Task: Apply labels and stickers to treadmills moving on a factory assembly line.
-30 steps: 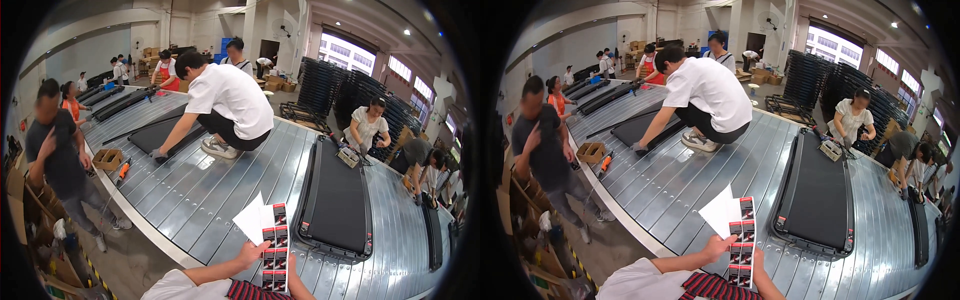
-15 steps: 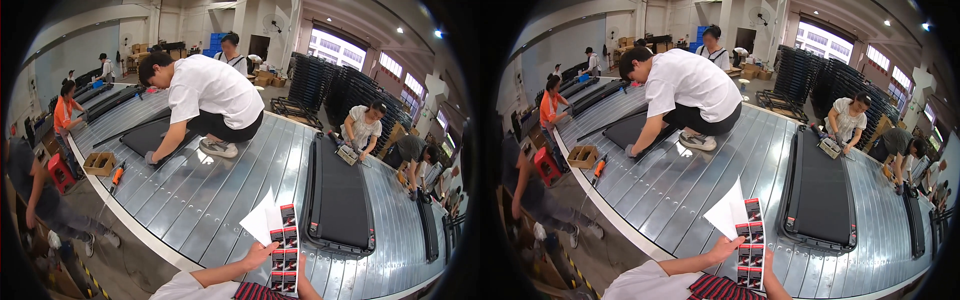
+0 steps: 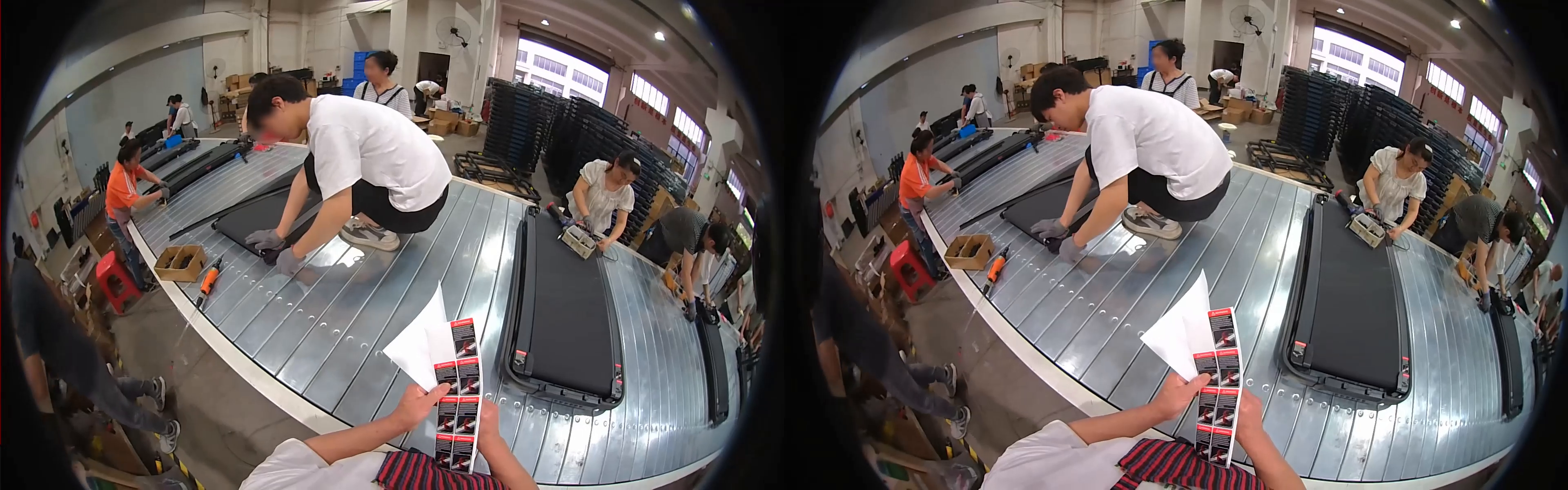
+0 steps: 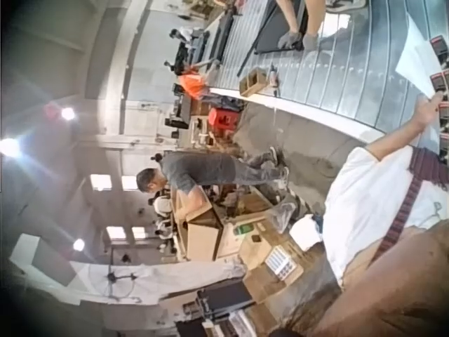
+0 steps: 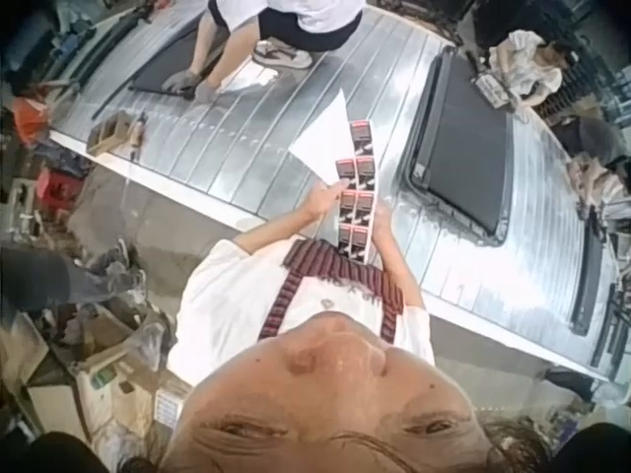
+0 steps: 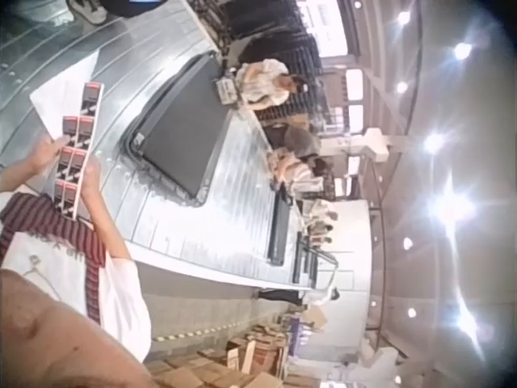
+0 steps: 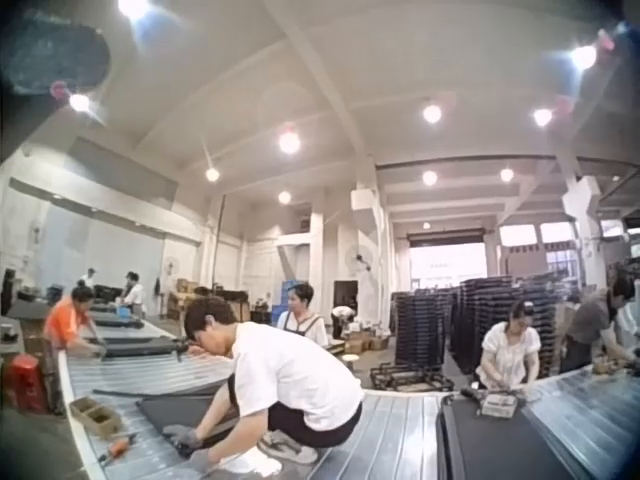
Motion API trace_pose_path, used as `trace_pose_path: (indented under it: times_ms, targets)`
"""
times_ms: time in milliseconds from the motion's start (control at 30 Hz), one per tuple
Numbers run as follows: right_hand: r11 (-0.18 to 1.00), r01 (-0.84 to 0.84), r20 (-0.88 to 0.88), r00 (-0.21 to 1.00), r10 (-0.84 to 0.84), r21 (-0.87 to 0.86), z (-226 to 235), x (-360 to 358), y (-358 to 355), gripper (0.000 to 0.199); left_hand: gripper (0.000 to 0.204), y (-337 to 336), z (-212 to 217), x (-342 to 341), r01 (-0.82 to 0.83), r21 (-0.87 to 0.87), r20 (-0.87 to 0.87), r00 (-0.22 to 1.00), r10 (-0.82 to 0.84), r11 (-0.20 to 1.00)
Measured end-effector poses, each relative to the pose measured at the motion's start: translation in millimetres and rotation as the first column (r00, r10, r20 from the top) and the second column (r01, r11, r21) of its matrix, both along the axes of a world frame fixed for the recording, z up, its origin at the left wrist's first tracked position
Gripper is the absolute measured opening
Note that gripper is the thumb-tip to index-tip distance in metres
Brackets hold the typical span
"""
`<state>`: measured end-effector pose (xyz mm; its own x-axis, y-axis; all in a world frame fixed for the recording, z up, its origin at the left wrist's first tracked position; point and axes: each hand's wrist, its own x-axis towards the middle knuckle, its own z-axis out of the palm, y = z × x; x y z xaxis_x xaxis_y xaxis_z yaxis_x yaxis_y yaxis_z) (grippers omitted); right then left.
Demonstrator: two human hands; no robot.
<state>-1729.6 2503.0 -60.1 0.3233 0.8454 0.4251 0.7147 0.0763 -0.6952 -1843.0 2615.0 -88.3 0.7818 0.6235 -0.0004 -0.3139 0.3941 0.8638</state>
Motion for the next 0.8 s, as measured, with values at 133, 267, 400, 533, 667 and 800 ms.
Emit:
trace_pose_path:
  times_ms: [133,267,400,533,667,800]
  targets:
    - [0.997,-0.056,0.142,0.989,0.047,0.06,10.3,-1.0,-6.4,0.023,0.029,-4.0,-5.5,1.5,-0.002,0.085,-0.008,1.0,0.002,0.996]
    - [0.997,-0.023,0.08,0.997,0.017,0.075,7.3,-4.3,-19.0,0.023,0.029,-18.0,9.9,0.6,-0.001,0.036,0.029,1.0,0.0,0.999]
    - [0.999,0.014,0.027,1.0,-0.015,0.037,13.2,-4.3,-34.3,0.022,0.028,-30.0,17.5,-0.4,0.062,-0.02,0.019,0.998,-0.062,0.998]
    - [0.996,0.031,0.064,0.997,-0.037,0.083,31.2,-2.5,-36.2,0.025,0.022,-27.3,32.9,5.6,0.054,0.018,-0.096,0.994,-0.052,0.998]
    - [0.969,0.076,0.302,0.942,-0.148,0.236,69.1,-17.4,-21.9,0.026,0.018,-0.9,21.8,4.8,0.045,0.061,-0.169,0.985,-0.034,0.997]
    - [0.923,0.106,0.31,0.922,-0.23,0.371,84.5,-25.3,-3.5,0.029,0.031,12.9,31.1,3.7,0.297,-0.147,0.392,0.893,-0.22,0.943]
